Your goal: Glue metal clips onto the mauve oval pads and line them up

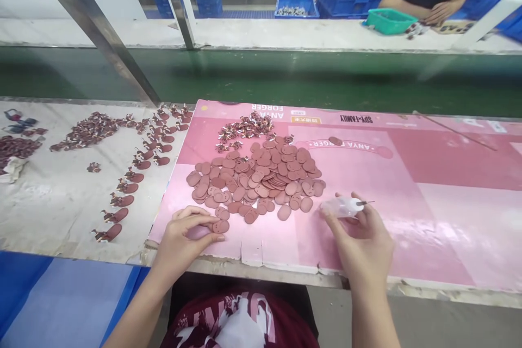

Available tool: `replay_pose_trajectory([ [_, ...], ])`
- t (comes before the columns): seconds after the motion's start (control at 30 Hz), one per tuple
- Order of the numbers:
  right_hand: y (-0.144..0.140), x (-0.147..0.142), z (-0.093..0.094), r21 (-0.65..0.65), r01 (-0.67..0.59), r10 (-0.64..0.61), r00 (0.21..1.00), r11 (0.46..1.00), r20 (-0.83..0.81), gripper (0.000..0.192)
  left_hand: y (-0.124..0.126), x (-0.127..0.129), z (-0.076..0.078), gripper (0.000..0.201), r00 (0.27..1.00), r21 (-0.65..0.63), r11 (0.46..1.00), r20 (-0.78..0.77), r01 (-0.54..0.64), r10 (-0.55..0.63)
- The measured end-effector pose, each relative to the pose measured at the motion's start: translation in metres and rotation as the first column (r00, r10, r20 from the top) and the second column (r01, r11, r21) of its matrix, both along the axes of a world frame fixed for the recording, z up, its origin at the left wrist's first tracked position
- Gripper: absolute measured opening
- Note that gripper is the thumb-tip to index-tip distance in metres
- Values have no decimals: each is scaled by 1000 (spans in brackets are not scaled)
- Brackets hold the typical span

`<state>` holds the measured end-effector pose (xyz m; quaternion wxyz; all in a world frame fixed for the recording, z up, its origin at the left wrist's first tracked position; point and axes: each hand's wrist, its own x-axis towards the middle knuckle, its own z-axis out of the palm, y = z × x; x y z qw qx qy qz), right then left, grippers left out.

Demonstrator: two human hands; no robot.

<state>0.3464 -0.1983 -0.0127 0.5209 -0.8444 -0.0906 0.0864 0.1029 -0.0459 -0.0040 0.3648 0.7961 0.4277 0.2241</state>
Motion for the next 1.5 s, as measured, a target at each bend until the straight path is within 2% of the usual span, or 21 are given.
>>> replay_pose_trajectory([
  [0.07,-1,0,-4,-9,-23,23,997,1000,72,79,0,0,1,24,1000,-4,1000,-4,-4,4],
  [0.13,-2,-5,-3,87,-35,10,962,996,271,91,0,0,1,24,1000,-6,1000,-4,-5,5],
  [0.2,0,-15,4,225,-15,-110,839,974,533,82,0,-1,0,25,1000,-1,1000,0,2,-2],
  [0.27,10,-28,15,283,-32,-184,690,959,700,53,0,-2,-1,25,1000,10,1000,4,11,-11],
  [0.3,18,-34,21,261,-68,-156,650,963,744,39,0,-2,-2,25,1000,17,1000,6,14,-14],
  [0.33,29,-39,28,196,-146,-54,653,970,755,26,0,-3,-2,25,1000,26,999,10,19,-19],
  [0.4,58,-42,39,8,-340,231,654,940,721,12,0,-4,-4,25,999,46,998,20,36,-37],
  [0.47,95,-39,45,-238,-499,521,566,833,639,18,0,-5,-4,25,998,67,996,30,57,-59],
  [0.53,133,-31,47,-490,-555,738,444,672,509,25,0,-5,-4,25,997,81,994,32,68,-70],
  [0.57,152,-27,47,-602,-554,818,403,575,411,29,0,-5,-4,25,997,84,994,31,66,-69],
  [0.6,169,-24,47,-637,-568,853,374,521,365,30,0,-5,-4,25,997,86,994,31,64,-67],
  [0.7,205,-20,41,-689,-587,902,332,426,275,27,0,-6,-4,24,997,90,994,42,61,-65],
  [0.8,221,-23,35,-714,-595,923,322,370,210,22,-1,-6,-5,24,995,87,994,61,70,-76],
  [0.87,223,-25,34,-716,-593,921,339,368,193,19,-1,-6,-5,25,994,77,994,70,77,-83],
  [0.93,220,-26,35,-701,-594,909,366,394,201,16,-1,-6,-4,26,993,63,994,72,84,-89],
  [1.03,204,-26,42,-637,-600,866,432,484,252,17,-1,-6,-2,28,994,46,995,63,90,-93],
  [1.13,172,-30,47,-537,-605,804,510,587,305,21,-2,-7,0,27,993,39,994,63,102,-104],
  [1.2,145,-39,47,-406,-651,767,570,641,296,22,-3,-7,0,27,992,29,994,65,109,-111],
  [1.27,117,-52,43,-111,-710,717,673,695,182,22,-3,-7,0,26,992,13,994,67,106,-107],
  [1.33,93,-69,37,100,-691,693,720,716,14,25,-3,-7,-1,25,993,-3,995,67,95,-95],
  [1.5,65,-103,22,316,-647,716,666,694,-210,21,-4,-6,-1,26,996,-27,997,59,73,-71],
])
